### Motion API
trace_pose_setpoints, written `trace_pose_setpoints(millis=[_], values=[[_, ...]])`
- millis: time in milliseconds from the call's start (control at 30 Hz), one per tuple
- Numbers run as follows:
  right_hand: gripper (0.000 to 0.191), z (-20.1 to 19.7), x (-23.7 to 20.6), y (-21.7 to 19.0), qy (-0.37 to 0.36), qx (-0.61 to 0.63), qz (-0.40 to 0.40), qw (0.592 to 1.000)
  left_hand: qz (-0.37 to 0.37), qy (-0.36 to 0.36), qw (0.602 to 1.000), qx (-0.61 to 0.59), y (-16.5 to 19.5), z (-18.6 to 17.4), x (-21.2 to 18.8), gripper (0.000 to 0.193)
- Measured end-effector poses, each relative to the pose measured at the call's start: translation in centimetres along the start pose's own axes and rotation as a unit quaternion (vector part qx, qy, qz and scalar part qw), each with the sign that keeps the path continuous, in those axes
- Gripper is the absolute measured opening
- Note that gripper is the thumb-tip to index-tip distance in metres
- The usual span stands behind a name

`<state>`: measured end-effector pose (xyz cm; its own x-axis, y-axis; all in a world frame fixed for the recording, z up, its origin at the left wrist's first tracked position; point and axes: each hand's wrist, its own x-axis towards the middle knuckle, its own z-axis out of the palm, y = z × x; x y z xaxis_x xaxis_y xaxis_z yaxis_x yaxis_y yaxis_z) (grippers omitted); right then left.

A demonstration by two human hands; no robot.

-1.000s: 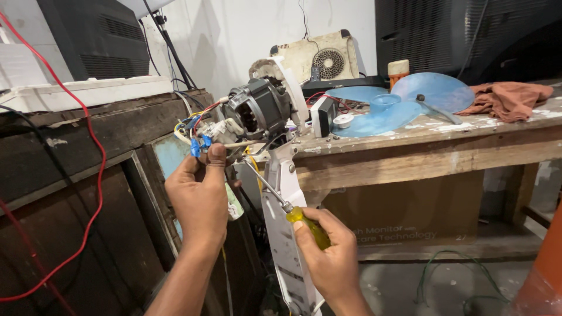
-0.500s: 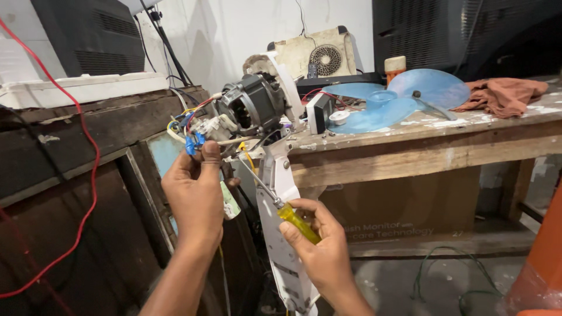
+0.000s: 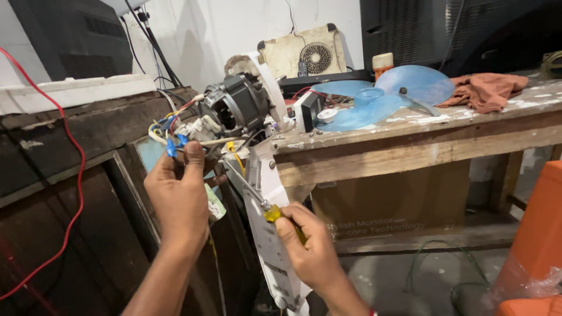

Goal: The person uses a screwdriver to unscrew and disassemble the motor housing of a pedestal fan at a workbench, holding the fan head steady with one hand while removing screws and prying open the casing to access the motor and wiring.

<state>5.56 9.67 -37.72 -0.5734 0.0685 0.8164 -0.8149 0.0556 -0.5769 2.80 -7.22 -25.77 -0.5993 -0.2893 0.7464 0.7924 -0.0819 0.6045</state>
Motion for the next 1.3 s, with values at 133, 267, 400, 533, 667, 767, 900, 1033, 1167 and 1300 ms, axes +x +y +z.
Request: trace_pose_setpoints(millis=[133,267,400,533,667,767,900,1033,1167,1300], values=[[0.015,0.9,-0.3,-0.4,0.035,0.006,-0.026,0.999,0.009,-0.001,1.0,-0.002,0.4,0.2,0.0,0.018],[0.02,1.8,-0.4,-0.4,0.088,-0.064,-0.055,0.993,-0.002,0.005,1.0,0.001,0.2,0.5,-0.1,0.02],[0.024,2.3,0.2,-0.8,0.118,-0.05,-0.063,0.99,-0.005,0.002,1.0,0.024,0.3,0.2,0.0,0.021],[0.02,0.9,0.6,-1.9,0.107,-0.151,-0.057,0.981,-0.017,0.004,1.0,0.016,0.2,0.2,0.2,0.021],[0.015,0.5,0.6,-2.5,0.068,-0.139,0.019,0.988,-0.006,0.006,1.0,0.011,0.0,0.4,0.1,0.021],[0.019,0.6,0.5,-2.4,0.067,-0.157,-0.055,0.984,-0.012,0.013,1.0,0.007,0.0,0.4,0.1,0.022],[0.025,0.6,0.5,-2.2,0.086,-0.179,-0.074,0.977,-0.014,0.015,1.0,0.005,0.0,0.4,0.1,0.022],[0.028,0.8,0.4,-2.2,0.121,-0.166,-0.062,0.977,-0.006,0.012,1.0,-0.01,0.1,0.6,-0.1,0.022],[0.028,0.9,0.6,-2.5,0.151,-0.201,-0.067,0.965,-0.004,0.015,1.0,-0.008,0.1,0.7,-0.2,0.022],[0.017,0.3,1.0,-2.8,0.07,-0.197,-0.006,0.978,-0.002,0.025,1.0,-0.016,0.0,0.8,-0.4,0.023]])
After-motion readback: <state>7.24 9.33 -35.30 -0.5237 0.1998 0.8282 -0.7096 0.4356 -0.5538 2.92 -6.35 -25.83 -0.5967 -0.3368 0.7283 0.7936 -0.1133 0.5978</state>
